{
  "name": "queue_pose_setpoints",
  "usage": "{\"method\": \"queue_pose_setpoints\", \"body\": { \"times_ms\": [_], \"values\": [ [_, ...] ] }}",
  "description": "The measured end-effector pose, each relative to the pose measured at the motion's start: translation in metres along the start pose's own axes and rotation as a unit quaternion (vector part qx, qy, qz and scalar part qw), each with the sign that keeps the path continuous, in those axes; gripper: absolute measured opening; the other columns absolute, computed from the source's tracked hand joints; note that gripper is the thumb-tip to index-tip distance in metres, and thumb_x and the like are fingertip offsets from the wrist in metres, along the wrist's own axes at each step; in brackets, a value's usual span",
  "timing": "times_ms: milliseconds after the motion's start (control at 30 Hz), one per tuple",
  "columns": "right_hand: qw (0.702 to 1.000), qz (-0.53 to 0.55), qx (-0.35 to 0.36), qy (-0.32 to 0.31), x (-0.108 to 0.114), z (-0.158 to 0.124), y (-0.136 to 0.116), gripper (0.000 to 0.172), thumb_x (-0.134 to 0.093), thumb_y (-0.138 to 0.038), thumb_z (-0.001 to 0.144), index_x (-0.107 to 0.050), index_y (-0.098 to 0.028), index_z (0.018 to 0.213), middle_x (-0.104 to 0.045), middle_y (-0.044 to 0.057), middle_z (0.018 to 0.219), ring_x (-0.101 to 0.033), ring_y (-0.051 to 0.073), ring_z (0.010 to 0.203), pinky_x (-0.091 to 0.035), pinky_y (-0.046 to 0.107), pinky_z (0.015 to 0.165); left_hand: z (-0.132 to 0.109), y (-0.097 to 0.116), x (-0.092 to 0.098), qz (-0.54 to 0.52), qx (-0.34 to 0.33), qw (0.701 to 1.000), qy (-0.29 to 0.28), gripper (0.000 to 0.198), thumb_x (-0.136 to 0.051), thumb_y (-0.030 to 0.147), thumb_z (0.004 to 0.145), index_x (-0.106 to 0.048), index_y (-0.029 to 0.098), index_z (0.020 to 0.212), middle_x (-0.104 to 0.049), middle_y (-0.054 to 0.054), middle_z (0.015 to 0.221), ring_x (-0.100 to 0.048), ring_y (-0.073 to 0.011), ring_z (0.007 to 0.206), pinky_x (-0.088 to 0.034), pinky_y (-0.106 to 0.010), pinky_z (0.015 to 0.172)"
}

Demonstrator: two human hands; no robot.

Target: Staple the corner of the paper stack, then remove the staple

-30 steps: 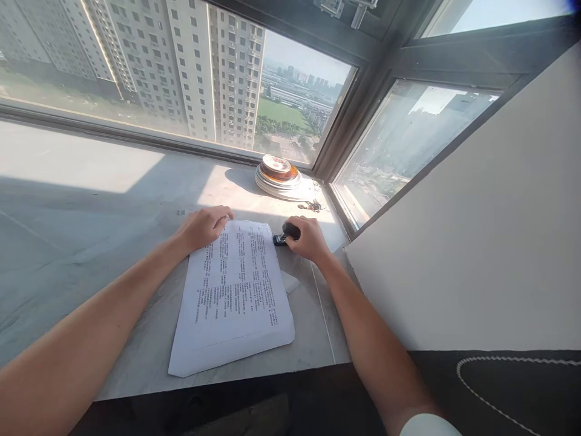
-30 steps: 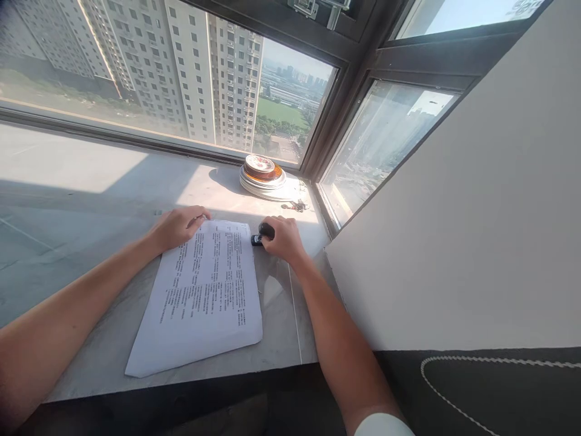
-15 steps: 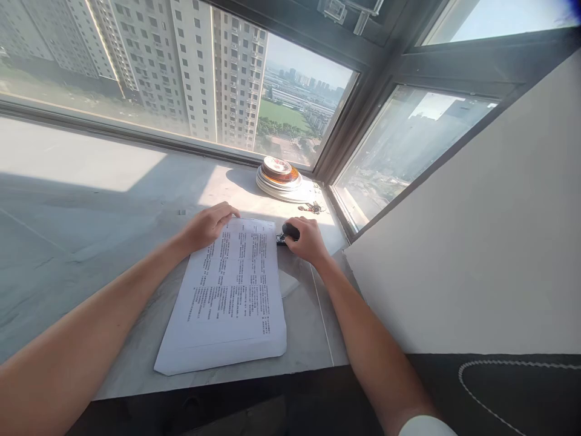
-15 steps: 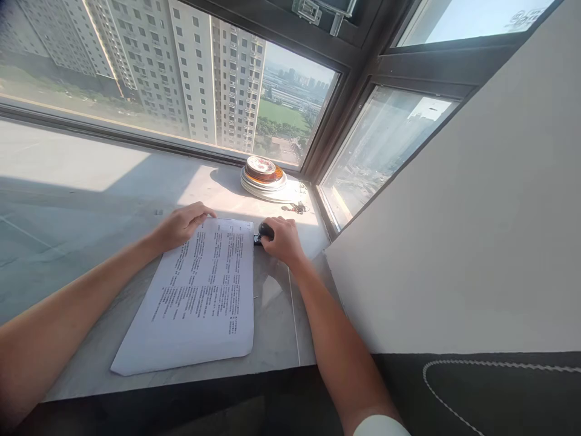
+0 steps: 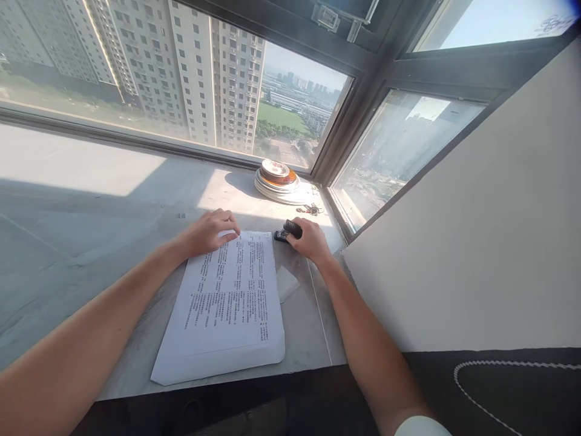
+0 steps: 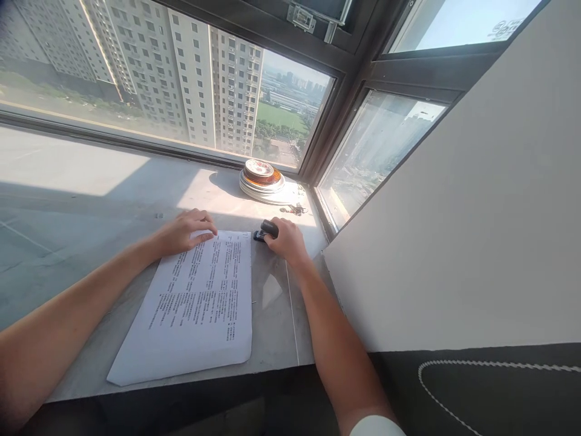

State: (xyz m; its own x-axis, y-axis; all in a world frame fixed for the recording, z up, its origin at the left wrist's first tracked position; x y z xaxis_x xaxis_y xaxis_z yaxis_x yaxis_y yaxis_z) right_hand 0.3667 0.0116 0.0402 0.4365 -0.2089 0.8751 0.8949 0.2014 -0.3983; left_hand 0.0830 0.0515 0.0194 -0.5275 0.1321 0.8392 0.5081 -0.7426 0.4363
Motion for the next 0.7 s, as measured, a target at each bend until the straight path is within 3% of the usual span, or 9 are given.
{"method": "queue_pose_setpoints", "body": {
  "times_ms": [100, 200, 300, 467, 600, 700],
  "values": [
    [0.998, 0.021, -0.011, 0.059, 0.01, -0.001, -0.001, 0.015, -0.066, -0.03, 0.095, -0.072, -0.023, 0.107, -0.074, 0.01, 0.103, -0.066, 0.029, 0.095, -0.05, 0.039, 0.079, -0.001, 0.006, -0.009, -0.016, -0.033, 0.997, -0.061, 0.028, -0.062, 0.042, 0.104, -0.085, 0.032, 0.118, -0.075, -0.009, 0.123, -0.067, -0.029, 0.113, -0.046, -0.05, 0.109],
    [0.99, 0.064, 0.056, 0.115, 0.018, -0.009, -0.026, 0.033, -0.062, -0.032, 0.103, -0.069, -0.023, 0.135, -0.074, 0.013, 0.118, -0.066, 0.031, 0.113, -0.054, 0.043, 0.096, 0.0, 0.005, -0.017, -0.001, -0.025, 0.997, -0.075, 0.035, -0.06, 0.041, 0.104, -0.082, 0.034, 0.131, -0.074, -0.009, 0.131, -0.066, -0.0308, 0.119, -0.045, -0.051, 0.11],
    [0.981, 0.115, 0.151, 0.047, 0.003, -0.024, -0.07, 0.042, -0.062, -0.035, 0.108, -0.063, -0.028, 0.149, -0.075, 0.009, 0.119, -0.066, 0.028, 0.114, -0.055, 0.042, 0.1, 0.003, 0.003, -0.022, 0.003, 0.002, 0.998, -0.07, 0.037, -0.053, 0.036, 0.106, -0.082, 0.034, 0.129, -0.073, -0.01, 0.133, -0.065, -0.0323, 0.122, -0.045, -0.051, 0.111],
    [0.959, 0.139, 0.239, -0.066, -0.037, -0.048, -0.124, 0.042, -0.067, -0.035, 0.107, -0.066, -0.031, 0.149, -0.078, 0.007, 0.119, -0.068, 0.027, 0.113, -0.057, 0.042, 0.099, 0.008, 0.001, -0.025, -0.039, 0.008, 0.998, -0.058, 0.04, -0.05, 0.028, 0.105, -0.081, 0.028, 0.131, -0.074, -0.01, 0.135, -0.065, -0.0311, 0.127, -0.047, -0.048, 0.116],
    [0.955, 0.148, 0.244, -0.083, -0.047, -0.047, -0.129, 0.037, -0.07, -0.038, 0.106, -0.071, -0.032, 0.142, -0.08, 0.006, 0.117, -0.069, 0.027, 0.112, -0.054, 0.042, 0.101, 0.009, 0.002, -0.023, -0.091, -0.024, 0.995, -0.044, 0.036, -0.054, 0.024, 0.101, -0.082, 0.023, 0.124, -0.077, -0.013, 0.132, -0.069, -0.0297, 0.123, -0.052, -0.047, 0.113],
    [0.967, 0.186, 0.171, -0.032, -0.038, -0.034, -0.113, 0.034, -0.05, -0.044, 0.115, -0.076, -0.031, 0.133, -0.081, 0.003, 0.108, -0.069, 0.024, 0.103, -0.049, 0.044, 0.105, 0.01, -0.002, -0.02, -0.145, -0.026, 0.989, -0.017, 0.038, -0.053, 0.021, 0.098, -0.082, 0.023, 0.122, -0.08, -0.011, 0.127, -0.072, -0.0274, 0.121, -0.056, -0.045, 0.109]
  ]
}}
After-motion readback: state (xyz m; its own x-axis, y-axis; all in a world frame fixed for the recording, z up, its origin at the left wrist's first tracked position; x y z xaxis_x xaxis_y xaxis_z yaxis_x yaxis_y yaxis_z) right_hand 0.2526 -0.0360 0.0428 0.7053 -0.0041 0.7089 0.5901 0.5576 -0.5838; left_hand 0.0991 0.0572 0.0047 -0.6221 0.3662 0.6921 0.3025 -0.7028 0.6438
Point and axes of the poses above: each hand's wrist, its own z-axis towards the middle knuckle, its own x-axis out of the back of the hand, y = z × x, the point moved 7 cm from there along z, towards the middle knuckle
